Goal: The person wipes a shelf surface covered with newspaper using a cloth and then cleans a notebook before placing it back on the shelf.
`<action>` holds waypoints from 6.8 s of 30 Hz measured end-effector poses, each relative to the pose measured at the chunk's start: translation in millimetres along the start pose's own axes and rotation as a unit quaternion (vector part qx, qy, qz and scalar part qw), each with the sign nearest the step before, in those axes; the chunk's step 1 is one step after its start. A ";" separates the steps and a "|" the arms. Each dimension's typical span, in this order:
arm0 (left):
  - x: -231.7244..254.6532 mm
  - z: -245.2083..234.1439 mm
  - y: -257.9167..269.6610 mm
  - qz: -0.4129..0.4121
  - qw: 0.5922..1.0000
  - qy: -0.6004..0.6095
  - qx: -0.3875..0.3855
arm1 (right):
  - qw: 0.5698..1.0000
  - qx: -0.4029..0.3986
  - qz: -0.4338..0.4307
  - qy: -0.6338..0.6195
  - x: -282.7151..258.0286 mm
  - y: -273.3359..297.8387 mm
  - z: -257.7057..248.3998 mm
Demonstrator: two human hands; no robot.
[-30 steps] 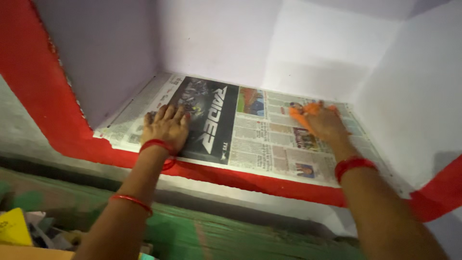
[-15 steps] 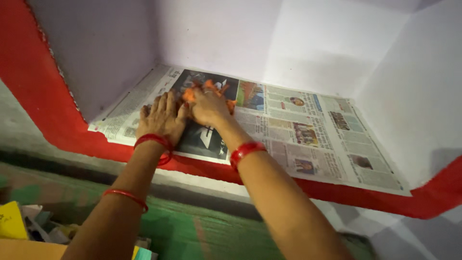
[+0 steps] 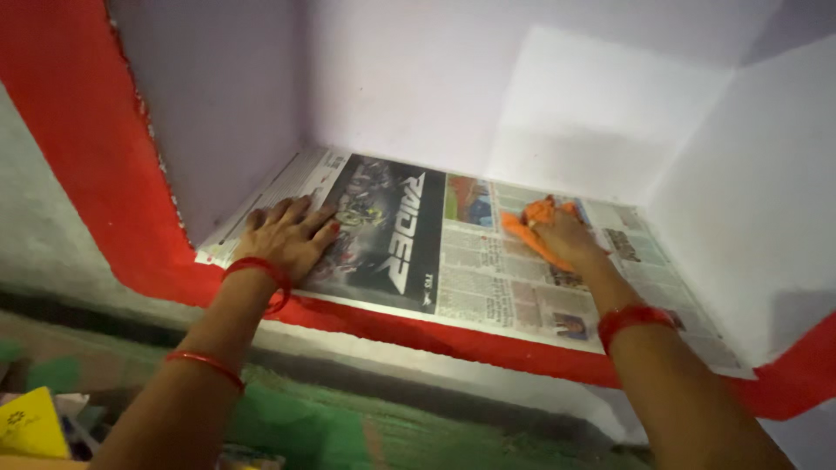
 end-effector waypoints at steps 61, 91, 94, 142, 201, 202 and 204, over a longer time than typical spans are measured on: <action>-13.3 15.8 -0.9 -0.054 0.959 0.198 0.195 | 0.993 0.022 -0.109 0.036 -178.8 -7.7 15.8; -19.8 21.3 0.0 0.007 0.988 0.072 0.133 | 0.982 0.083 -0.167 -0.033 -184.3 75.7 25.0; -19.5 21.3 1.4 -0.002 0.990 0.065 0.125 | 0.985 0.031 -0.167 -0.029 -276.7 63.5 40.9; -12.3 19.3 3.2 -0.012 0.989 0.066 0.133 | 0.984 0.006 0.071 0.165 79.7 54.5 -11.4; 148.7 36.1 4.4 -0.038 0.993 0.108 0.023 | 0.993 0.057 0.097 0.033 13.6 142.0 -24.7; 148.0 39.4 2.2 -0.039 0.993 0.109 0.023 | 0.995 0.070 0.065 0.032 -8.7 131.8 -11.2; 144.0 45.9 -3.3 -0.030 0.993 0.114 0.028 | 0.993 0.111 -0.006 0.032 -53.6 105.8 19.6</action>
Point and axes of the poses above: each hand's wrist, its own y-axis away from the middle knuckle, its own z-axis out of the palm, x = y × z, the point moved 1 cm from there along -y, towards the middle knuckle, and after that the axes turned 11 degrees about y, right-handed, at the moved point
